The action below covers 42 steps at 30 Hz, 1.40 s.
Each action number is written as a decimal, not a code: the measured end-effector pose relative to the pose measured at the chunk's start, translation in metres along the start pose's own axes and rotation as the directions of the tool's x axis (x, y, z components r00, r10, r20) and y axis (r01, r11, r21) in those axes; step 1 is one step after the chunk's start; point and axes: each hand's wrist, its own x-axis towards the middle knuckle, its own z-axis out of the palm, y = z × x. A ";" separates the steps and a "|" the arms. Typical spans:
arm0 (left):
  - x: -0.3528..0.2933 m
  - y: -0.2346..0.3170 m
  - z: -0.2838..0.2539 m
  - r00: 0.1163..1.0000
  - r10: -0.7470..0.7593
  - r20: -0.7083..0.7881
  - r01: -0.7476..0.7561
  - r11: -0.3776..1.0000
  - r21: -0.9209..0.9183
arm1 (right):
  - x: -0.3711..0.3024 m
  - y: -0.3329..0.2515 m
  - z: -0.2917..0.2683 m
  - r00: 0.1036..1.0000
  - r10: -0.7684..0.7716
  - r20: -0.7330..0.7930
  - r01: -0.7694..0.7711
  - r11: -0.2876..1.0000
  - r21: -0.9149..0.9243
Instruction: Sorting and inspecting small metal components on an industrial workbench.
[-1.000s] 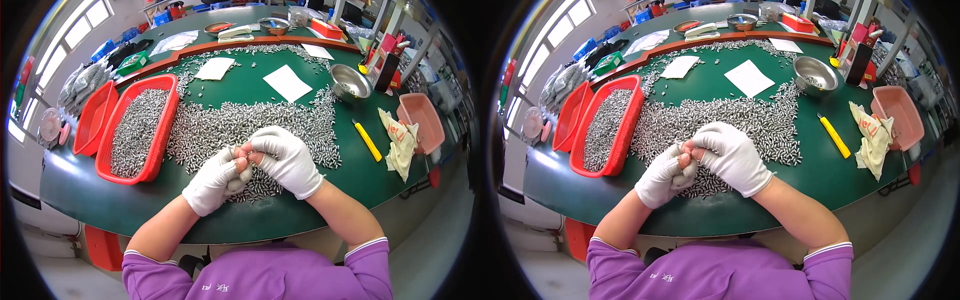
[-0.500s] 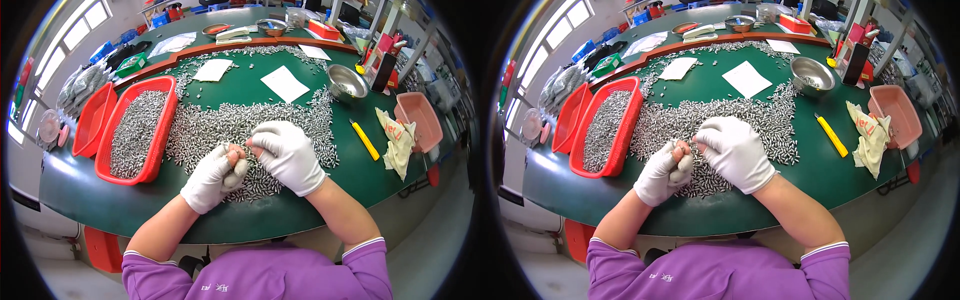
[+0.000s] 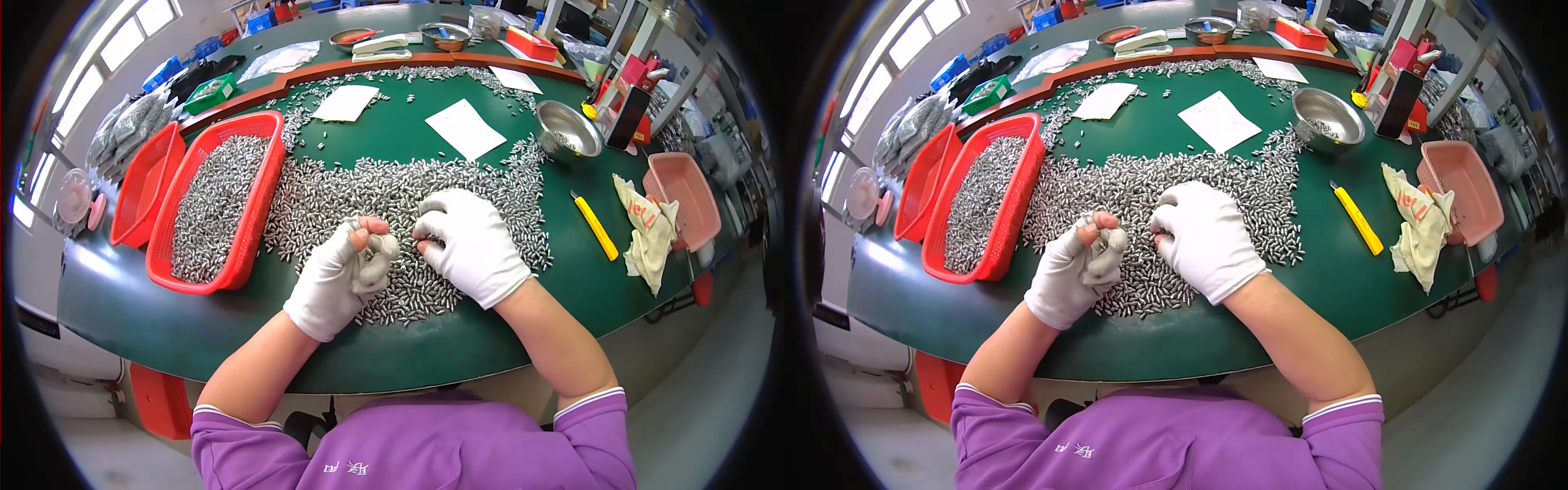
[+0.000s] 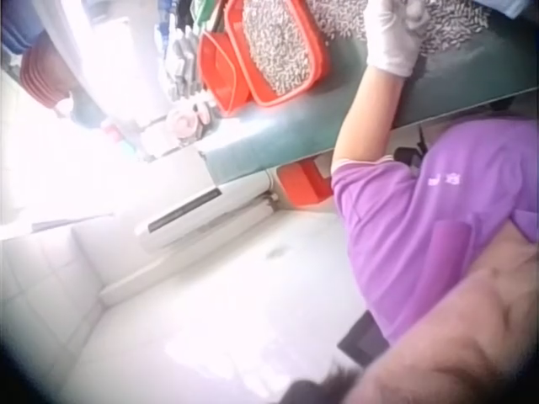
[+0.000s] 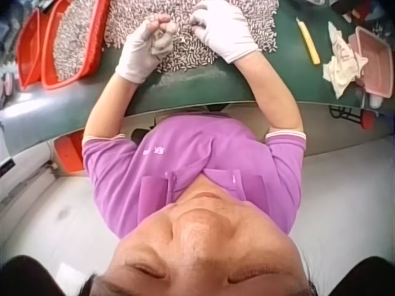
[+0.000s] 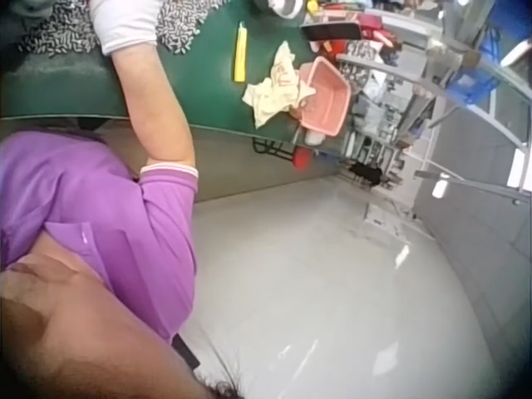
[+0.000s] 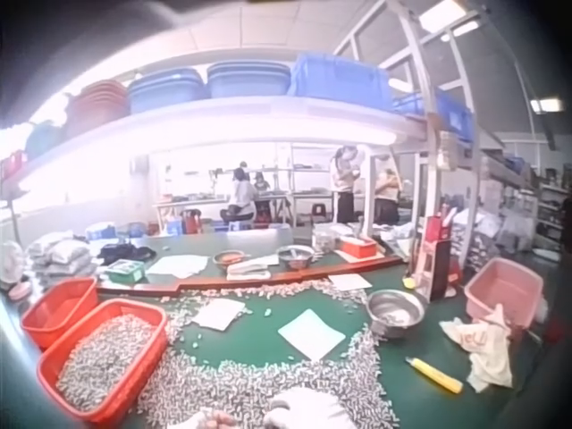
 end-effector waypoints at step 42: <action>-0.007 0.001 0.018 0.985 -0.159 -0.074 0.174 0.930 0.325 | 0.002 -0.015 -0.005 0.991 0.001 -0.131 0.081 0.780 0.621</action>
